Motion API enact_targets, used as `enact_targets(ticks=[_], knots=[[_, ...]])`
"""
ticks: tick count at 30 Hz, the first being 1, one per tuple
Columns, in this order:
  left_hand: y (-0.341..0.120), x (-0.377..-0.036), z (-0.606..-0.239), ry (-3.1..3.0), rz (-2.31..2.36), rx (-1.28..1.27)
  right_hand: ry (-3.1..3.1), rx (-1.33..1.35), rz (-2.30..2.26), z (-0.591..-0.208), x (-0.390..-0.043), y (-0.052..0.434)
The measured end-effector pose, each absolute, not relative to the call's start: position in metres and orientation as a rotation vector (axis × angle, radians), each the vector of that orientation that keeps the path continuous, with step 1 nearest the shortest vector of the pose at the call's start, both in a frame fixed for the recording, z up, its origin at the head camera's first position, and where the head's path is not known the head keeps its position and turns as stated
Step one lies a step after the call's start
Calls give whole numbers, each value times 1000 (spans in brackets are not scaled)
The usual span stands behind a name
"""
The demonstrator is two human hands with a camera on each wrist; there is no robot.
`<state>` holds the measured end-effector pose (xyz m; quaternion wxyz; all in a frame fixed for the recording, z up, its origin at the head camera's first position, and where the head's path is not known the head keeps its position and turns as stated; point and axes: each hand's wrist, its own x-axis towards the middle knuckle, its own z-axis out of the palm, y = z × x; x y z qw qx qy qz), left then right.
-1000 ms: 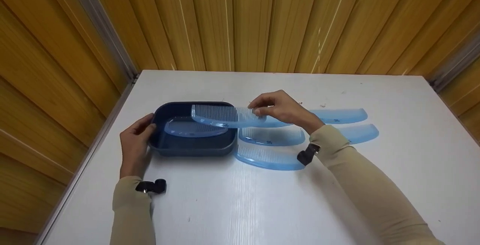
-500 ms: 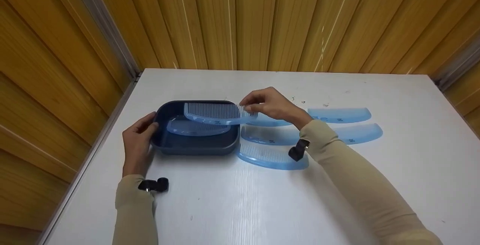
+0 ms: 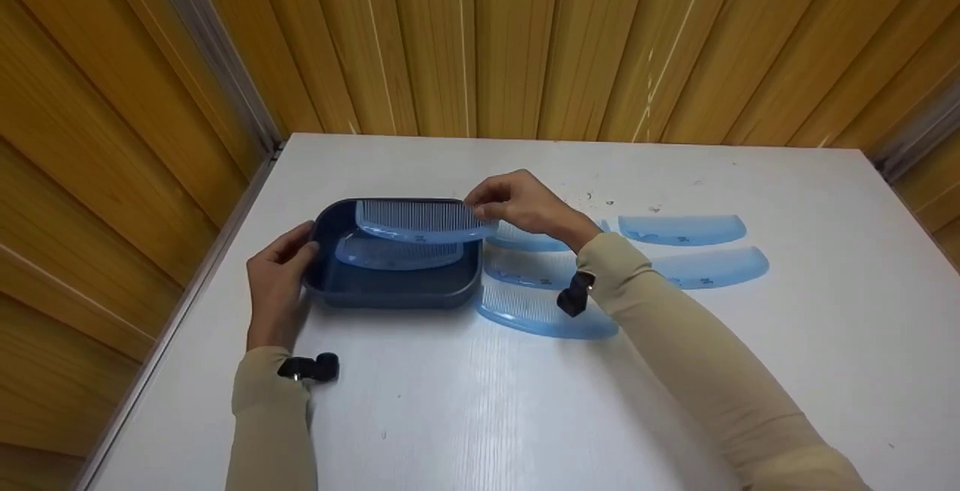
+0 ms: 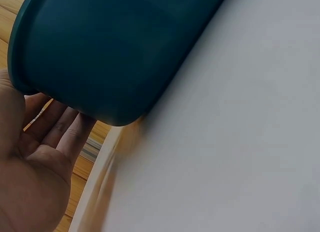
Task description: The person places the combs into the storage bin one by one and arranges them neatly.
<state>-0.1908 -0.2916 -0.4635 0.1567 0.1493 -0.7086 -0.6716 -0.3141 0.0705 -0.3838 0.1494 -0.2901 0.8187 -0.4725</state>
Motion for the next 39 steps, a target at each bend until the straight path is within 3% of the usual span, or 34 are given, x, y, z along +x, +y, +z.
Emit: enact_targets(ticks=[26,39], knots=[[-286,-198,-463,-2011,-1959,378,2440,-899,-1160,-390,-304,32],[-302,-186,-463,-2052,-1875,435,2450,-1149,-1094,-395,-295,7]])
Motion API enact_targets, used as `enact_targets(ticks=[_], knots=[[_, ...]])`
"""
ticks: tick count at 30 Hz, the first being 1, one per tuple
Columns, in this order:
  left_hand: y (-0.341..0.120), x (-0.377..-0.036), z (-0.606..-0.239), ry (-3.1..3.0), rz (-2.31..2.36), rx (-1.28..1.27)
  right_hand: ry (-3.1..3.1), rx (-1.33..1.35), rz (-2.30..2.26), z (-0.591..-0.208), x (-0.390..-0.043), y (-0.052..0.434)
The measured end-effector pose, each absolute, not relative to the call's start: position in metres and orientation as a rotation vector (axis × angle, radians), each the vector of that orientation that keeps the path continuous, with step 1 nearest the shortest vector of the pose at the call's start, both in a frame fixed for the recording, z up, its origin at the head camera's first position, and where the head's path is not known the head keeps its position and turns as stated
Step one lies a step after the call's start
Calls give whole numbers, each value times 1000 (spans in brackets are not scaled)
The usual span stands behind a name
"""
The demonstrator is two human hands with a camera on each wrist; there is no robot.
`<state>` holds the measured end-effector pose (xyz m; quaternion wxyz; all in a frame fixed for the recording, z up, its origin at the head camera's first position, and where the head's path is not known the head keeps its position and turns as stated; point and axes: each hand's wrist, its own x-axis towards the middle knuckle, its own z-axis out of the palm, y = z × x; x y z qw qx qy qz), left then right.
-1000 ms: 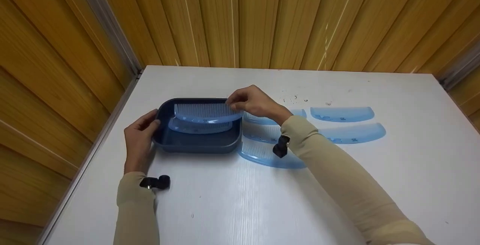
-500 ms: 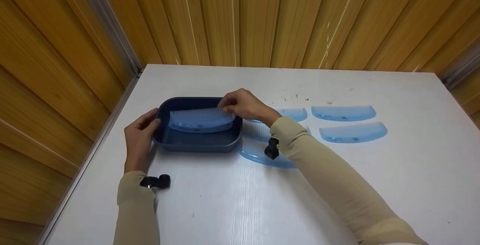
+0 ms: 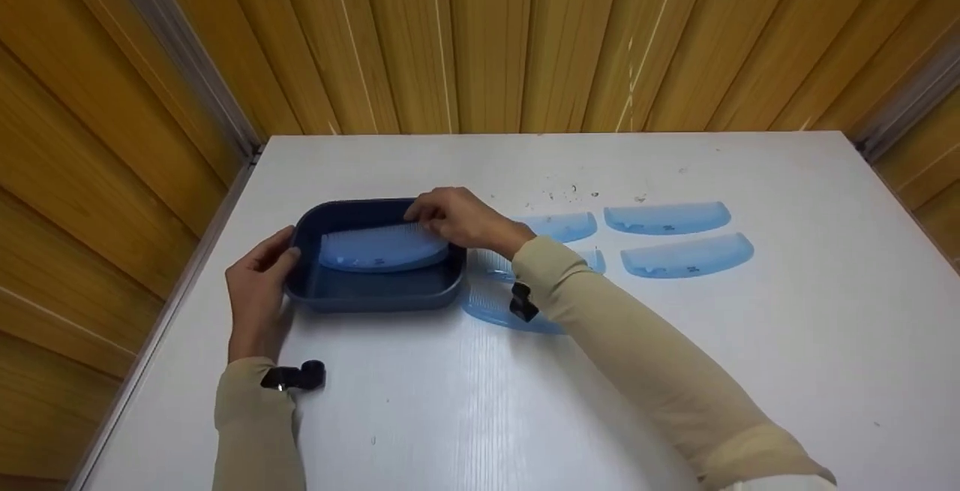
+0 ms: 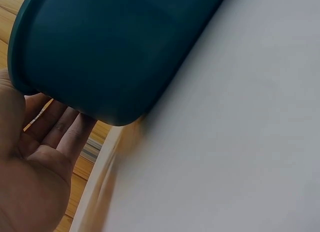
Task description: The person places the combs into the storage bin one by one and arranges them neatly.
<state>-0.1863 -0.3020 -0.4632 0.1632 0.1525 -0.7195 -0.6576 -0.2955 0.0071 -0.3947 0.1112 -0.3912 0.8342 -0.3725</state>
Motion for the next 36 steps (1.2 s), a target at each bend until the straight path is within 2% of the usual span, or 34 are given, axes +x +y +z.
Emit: enact_targets(ticks=[15,36], knots=[[-304,-187,-465,-2060,-1874,435,2482,-1147,-830,-391,-292,5],[-307,-182,-459,-2037,-1929,523,2576,-1305,-307,-395,-281,-5]])
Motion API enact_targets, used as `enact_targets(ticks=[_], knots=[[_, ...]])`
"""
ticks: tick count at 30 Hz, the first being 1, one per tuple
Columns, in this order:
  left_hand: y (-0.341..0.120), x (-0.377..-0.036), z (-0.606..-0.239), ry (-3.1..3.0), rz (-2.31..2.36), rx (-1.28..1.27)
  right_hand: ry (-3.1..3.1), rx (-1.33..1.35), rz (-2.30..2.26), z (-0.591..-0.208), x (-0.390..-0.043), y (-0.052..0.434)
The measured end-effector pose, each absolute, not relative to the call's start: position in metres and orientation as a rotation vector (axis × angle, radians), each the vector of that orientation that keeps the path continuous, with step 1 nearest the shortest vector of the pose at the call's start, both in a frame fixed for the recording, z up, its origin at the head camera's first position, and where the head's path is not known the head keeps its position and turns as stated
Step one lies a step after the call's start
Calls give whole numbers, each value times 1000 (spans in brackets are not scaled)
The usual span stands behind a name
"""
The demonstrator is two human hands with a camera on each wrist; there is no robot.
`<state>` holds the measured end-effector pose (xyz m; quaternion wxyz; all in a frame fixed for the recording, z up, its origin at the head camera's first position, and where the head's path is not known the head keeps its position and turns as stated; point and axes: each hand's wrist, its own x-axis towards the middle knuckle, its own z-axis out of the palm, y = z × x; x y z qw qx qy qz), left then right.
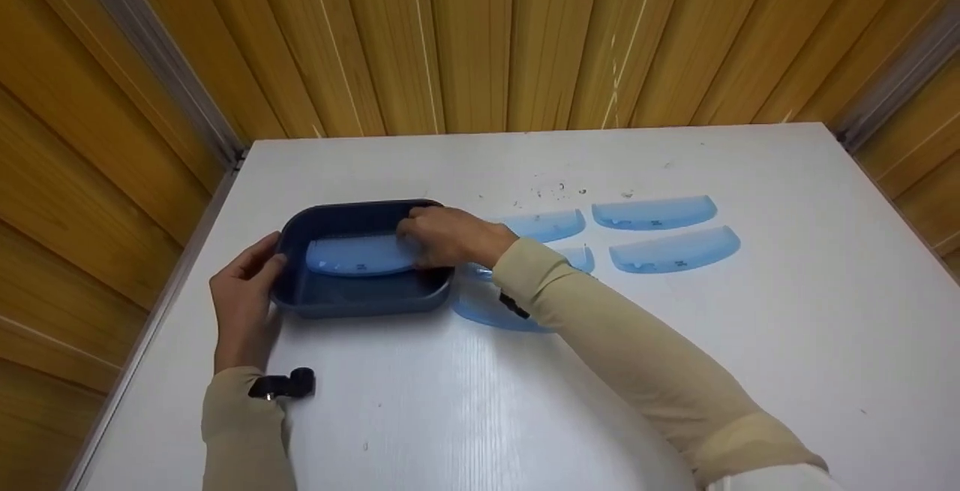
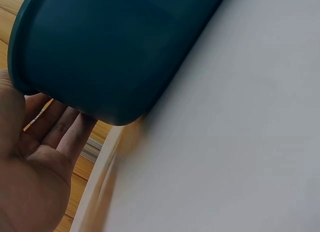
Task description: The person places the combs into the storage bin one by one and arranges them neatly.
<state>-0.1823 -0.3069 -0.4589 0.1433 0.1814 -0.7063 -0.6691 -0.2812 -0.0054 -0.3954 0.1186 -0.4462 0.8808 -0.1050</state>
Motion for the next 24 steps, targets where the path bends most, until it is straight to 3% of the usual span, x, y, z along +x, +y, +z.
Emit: enact_targets(ticks=[24], knots=[[-308,-184,-461,-2085,-1857,498,2604,-1273,-133,-398,-279,-16]])
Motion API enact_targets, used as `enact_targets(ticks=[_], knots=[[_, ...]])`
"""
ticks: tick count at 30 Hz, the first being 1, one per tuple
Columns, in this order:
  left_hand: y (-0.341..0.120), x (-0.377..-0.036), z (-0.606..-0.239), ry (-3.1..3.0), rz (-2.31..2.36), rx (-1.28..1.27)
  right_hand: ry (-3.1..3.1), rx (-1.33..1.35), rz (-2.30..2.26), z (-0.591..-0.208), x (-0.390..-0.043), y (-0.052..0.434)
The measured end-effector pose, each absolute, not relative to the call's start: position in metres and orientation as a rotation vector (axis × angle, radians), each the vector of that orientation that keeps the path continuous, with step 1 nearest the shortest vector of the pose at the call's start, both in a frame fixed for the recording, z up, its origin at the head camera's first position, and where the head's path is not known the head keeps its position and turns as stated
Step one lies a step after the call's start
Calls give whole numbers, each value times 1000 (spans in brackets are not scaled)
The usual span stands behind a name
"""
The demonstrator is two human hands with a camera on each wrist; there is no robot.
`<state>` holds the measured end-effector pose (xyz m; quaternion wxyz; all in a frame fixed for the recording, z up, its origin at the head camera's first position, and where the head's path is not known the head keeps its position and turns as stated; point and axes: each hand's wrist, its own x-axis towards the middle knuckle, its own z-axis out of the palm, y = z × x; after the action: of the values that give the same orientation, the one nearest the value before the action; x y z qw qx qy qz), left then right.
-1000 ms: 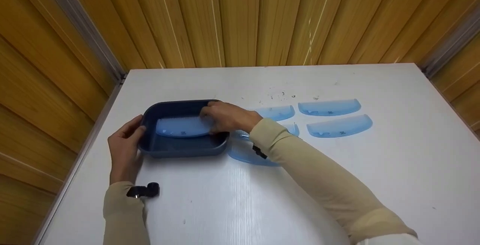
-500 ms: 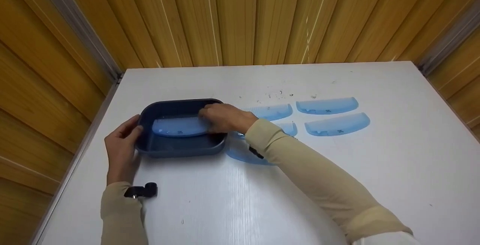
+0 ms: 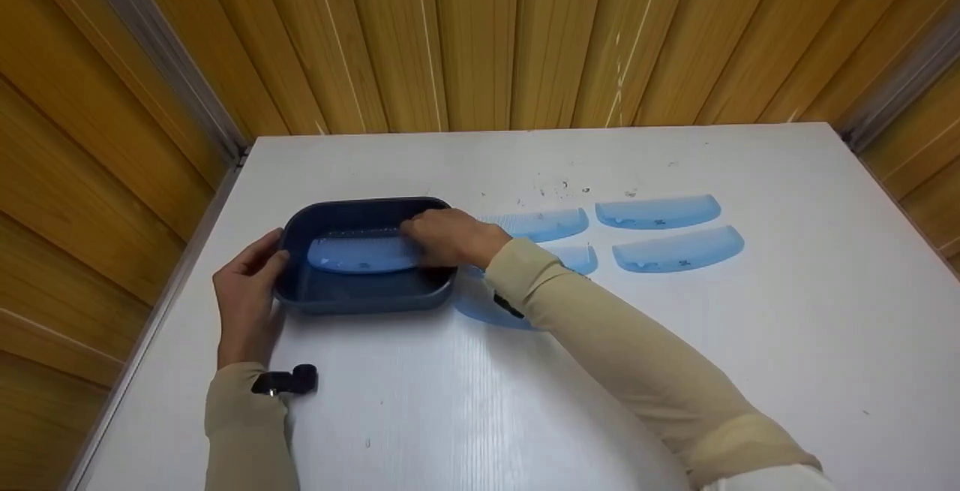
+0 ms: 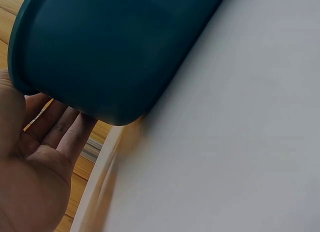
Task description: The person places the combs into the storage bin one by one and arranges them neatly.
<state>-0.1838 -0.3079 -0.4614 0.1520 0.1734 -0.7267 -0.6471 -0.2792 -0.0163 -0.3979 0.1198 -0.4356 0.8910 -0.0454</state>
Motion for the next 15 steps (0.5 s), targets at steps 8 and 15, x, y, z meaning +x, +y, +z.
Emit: enact_targets(ticks=[8,15], knots=[[-308,-183,-459,-2049,-1939,544,2602,-1256,-135,-398,-281,-19],[-308,-183,-457,-2045,-1955,564,2590,-1255,-149,-399,-282,-20]])
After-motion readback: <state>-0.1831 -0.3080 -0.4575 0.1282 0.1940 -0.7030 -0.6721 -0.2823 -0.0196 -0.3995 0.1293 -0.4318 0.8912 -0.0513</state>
